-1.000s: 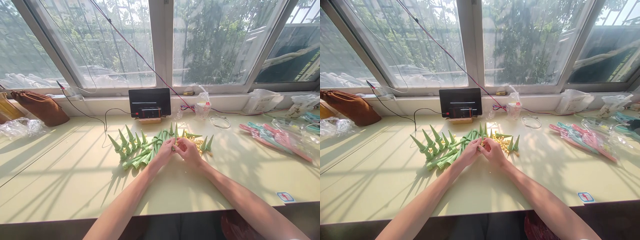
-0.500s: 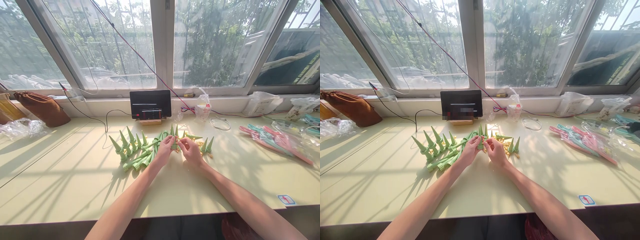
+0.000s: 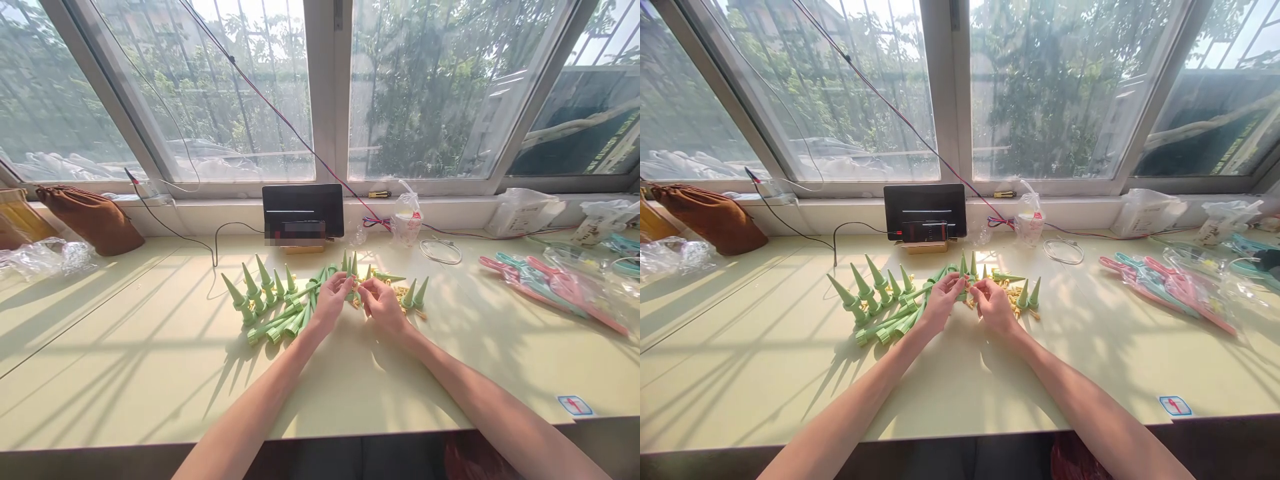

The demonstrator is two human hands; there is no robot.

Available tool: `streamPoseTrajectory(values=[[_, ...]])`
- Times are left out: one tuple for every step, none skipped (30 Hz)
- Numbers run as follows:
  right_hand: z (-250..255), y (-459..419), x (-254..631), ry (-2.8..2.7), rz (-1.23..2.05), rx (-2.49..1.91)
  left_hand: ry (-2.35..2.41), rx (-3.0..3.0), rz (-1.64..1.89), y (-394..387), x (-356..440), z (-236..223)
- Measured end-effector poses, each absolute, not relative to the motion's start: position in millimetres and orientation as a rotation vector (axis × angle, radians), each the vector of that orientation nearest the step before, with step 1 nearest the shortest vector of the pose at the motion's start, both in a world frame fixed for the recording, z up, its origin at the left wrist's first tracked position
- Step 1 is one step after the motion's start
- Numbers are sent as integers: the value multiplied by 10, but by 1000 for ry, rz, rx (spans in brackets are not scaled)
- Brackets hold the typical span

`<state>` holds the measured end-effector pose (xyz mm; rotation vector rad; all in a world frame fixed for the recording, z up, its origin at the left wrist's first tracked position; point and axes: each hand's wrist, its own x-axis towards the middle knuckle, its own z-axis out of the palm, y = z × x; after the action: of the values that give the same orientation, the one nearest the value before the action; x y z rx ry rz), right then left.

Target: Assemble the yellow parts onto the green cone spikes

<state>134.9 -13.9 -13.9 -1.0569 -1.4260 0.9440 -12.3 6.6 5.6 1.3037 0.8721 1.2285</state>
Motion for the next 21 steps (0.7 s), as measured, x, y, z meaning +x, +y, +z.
streamPoseTrajectory(values=[[-144, -133, 1351, -1423, 953, -1047, 875, 1318, 1236, 61, -122, 62], [-148, -128, 1353, -1421, 962, -1038, 879, 1334, 1244, 57, -122, 68], [-152, -123, 1356, -1419, 970, -1030, 884, 1348, 1248, 53, -122, 75], [-155, -120, 1359, -1416, 977, -1025, 889, 1362, 1249, 50, -122, 80], [-156, -118, 1362, -1413, 982, -1023, 892, 1373, 1249, 49, -123, 84], [-156, -117, 1365, -1411, 988, -1023, 897, 1384, 1248, 49, -123, 85], [-154, -118, 1367, -1410, 995, -1025, 904, 1400, 1250, 49, -123, 83], [-151, -120, 1368, -1410, 1000, -1028, 917, 1423, 1252, 50, -121, 79], [-147, -124, 1368, -1411, 1009, -1033, 936, 1451, 1257, 50, -116, 73], [-142, -128, 1367, -1411, 1021, -1037, 961, 1483, 1261, 48, -109, 66], [-136, -133, 1364, -1408, 1034, -1041, 991, 1516, 1265, 43, -100, 58], [-128, -138, 1361, -1399, 1046, -1045, 1025, 1550, 1272, 37, -89, 51], [-119, -144, 1358, -1385, 1054, -1052, 1057, 1585, 1283, 29, -77, 45], [-107, -148, 1356, -1368, 1054, -1060, 1086, 1624, 1299, 20, -66, 41], [-94, -152, 1355, -1348, 1038, -1070, 1112, 1668, 1319, 12, -57, 38], [-78, -155, 1356, -1329, 1010, -1084, 1134, 1715, 1340, 5, -51, 37], [-62, -156, 1359, -1312, 967, -1096, 1155, 1759, 1359, 1, -48, 36], [-46, -157, 1364, -1301, 905, -1111, 1174, 1795, 1371, -1, -48, 35], [-31, -157, 1369, -1299, 853, -1121, 1191, 1823, 1375, 0, -51, 33], [-19, -158, 1376, -1302, 809, -1125, 1204, 1848, 1370, 1, -55, 30], [-10, -158, 1381, -1305, 778, -1124, 1211, 1873, 1357, 3, -60, 26]])
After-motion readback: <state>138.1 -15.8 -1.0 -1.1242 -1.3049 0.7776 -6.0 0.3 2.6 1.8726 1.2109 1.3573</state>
